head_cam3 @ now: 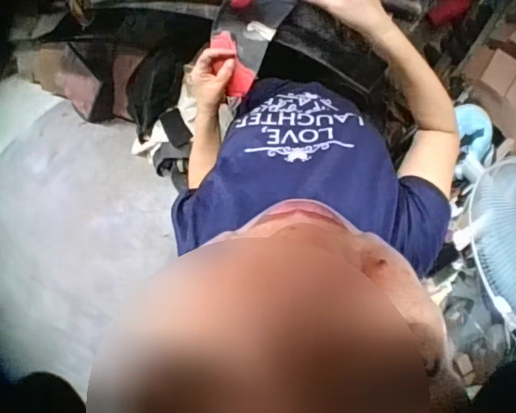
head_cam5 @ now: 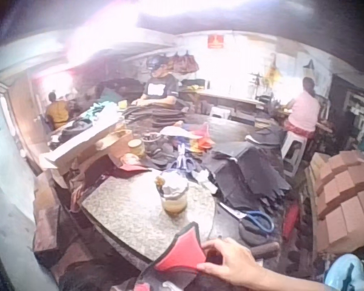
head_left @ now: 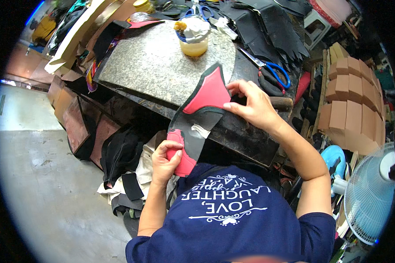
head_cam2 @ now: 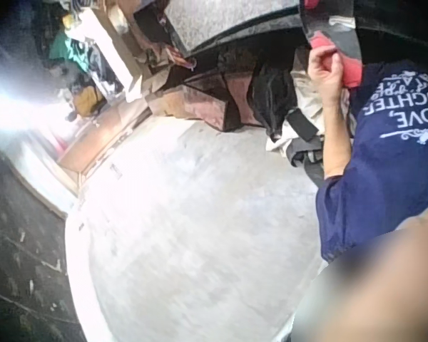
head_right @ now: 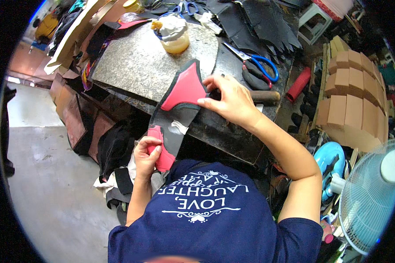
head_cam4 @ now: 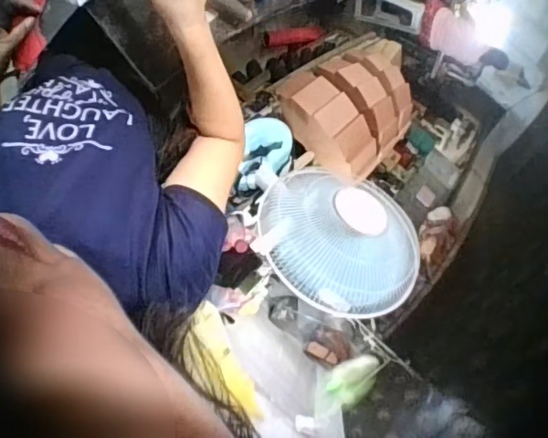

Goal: The person uses shears to cut a black leather piece along a marked line, repeatedly repositioning and trimming the edges. They also handle a red leather piece and a white strip, placing them on the workbench.

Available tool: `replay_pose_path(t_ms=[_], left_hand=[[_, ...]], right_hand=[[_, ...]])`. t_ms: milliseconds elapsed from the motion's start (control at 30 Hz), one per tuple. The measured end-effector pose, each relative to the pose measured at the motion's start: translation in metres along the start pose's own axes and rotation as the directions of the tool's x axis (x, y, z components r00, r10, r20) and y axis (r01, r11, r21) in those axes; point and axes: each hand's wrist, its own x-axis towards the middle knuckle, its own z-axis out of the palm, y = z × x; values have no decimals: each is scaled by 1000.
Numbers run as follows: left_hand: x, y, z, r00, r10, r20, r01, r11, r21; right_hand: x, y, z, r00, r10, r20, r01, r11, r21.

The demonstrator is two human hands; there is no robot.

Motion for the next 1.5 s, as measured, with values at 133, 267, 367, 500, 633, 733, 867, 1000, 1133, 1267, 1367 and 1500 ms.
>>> replay_pose_path(t_ms=[133, 267, 367, 500, 633, 733, 867, 1000, 1133, 1267, 1367, 1500], left_hand=[[10, 14, 2, 988, 50, 148, -89, 960, 266], [12, 42, 27, 930, 348, 119, -257, 384, 887], [20, 60, 51, 859, 422, 290, -473, 436, 766], [38, 70, 77, 839, 432, 330, -529, 504, 683], [39, 81, 77, 930, 262, 259, -367, 712, 599], [42, 89, 61, 969, 186, 161, -235, 892, 386], [46, 90, 43, 964, -188, 188, 239, 922, -304], [53, 77, 42, 953, -260, 156, 300, 880, -367], [67, 71, 36, 976, -184, 114, 204, 956, -210], [79, 69, 35, 973, -221, 62, 230, 941, -250], [85, 68, 36, 960, -261, 99, 279, 886, -371], [90, 65, 35, 939, -277, 203, 336, 861, -383]], right_hand=[[0, -1, -2, 960, 203, 192, -278, 623, 731], [-12, -11, -9, 927, 278, 252, -354, 426, 832], [-19, -32, -8, 919, 299, 257, -358, 360, 861], [-35, -66, -5, 966, 87, 243, -248, 575, 780], [-33, -50, -30, 943, -250, 220, 166, 926, 340], [-16, -2, -61, 958, -259, 126, 256, 966, 44], [-1, 65, -88, 984, 163, -65, -174, 861, -478], [5, 103, -93, 981, 193, -2, -174, 883, -435], [15, 100, -96, 980, 197, -10, -169, 817, -552], [10, 59, -104, 924, 377, 68, -381, 924, 44], [-19, 21, -92, 885, 343, 315, -443, 828, 343], [-56, -5, -67, 806, 271, 526, -447, 861, 242]])
